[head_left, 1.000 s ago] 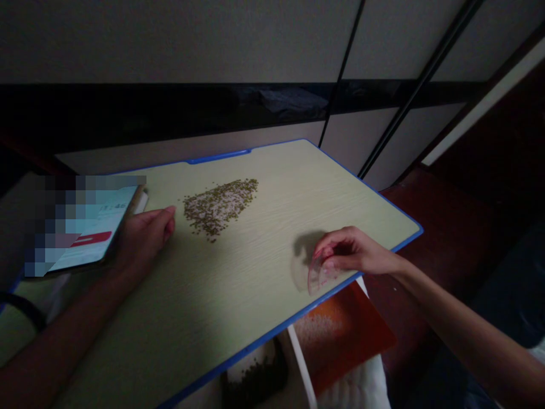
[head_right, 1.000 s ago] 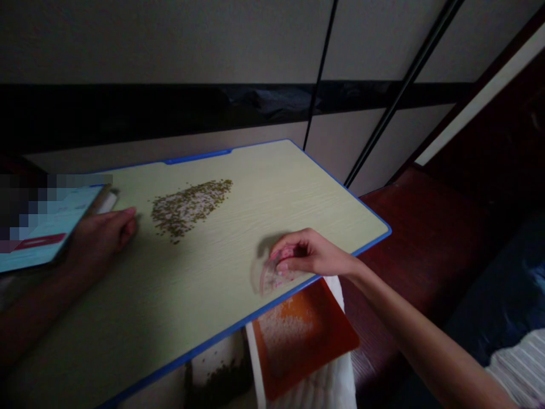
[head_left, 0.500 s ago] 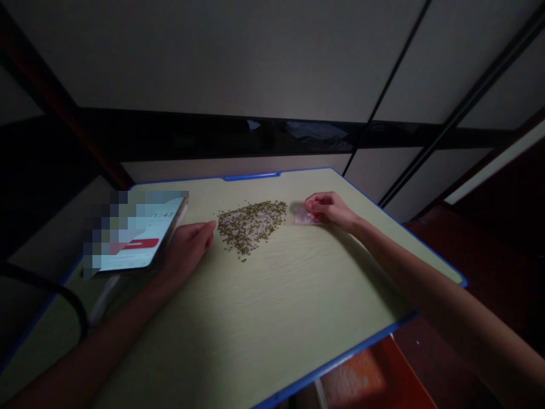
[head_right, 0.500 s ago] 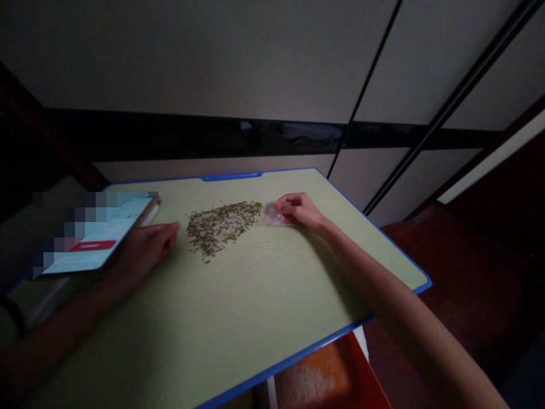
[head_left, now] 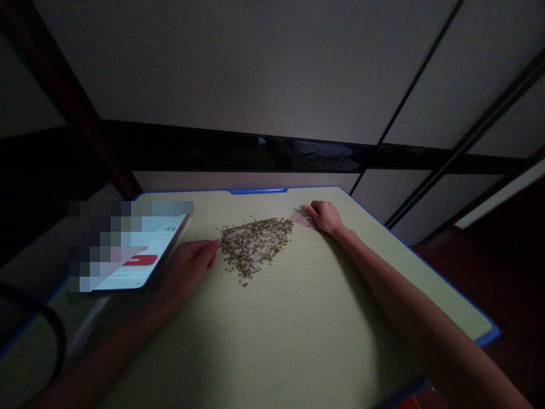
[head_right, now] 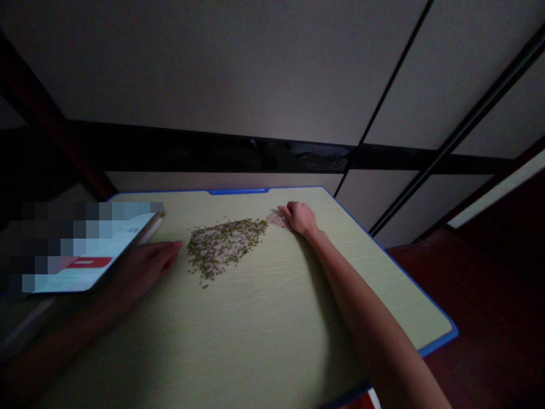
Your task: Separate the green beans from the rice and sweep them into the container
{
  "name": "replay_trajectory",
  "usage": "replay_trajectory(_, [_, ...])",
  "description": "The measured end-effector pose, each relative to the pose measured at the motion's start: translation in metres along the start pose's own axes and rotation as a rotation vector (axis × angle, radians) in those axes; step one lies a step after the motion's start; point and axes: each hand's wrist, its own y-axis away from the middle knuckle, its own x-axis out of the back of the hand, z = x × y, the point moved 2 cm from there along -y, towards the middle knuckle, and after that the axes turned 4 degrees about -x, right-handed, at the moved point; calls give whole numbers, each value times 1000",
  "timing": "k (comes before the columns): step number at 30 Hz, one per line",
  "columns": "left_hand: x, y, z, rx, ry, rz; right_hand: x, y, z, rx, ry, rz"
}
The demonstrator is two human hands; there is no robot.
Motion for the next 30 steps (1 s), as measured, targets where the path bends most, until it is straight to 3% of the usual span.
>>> replay_trajectory(12, [-3, -3, -9, 26, 20, -21, -9, -15, -27, -125, 330, -16])
replay_trajectory(30, [-2, 1, 1, 11, -4, -20, 10, 41, -19, -81, 452, -22])
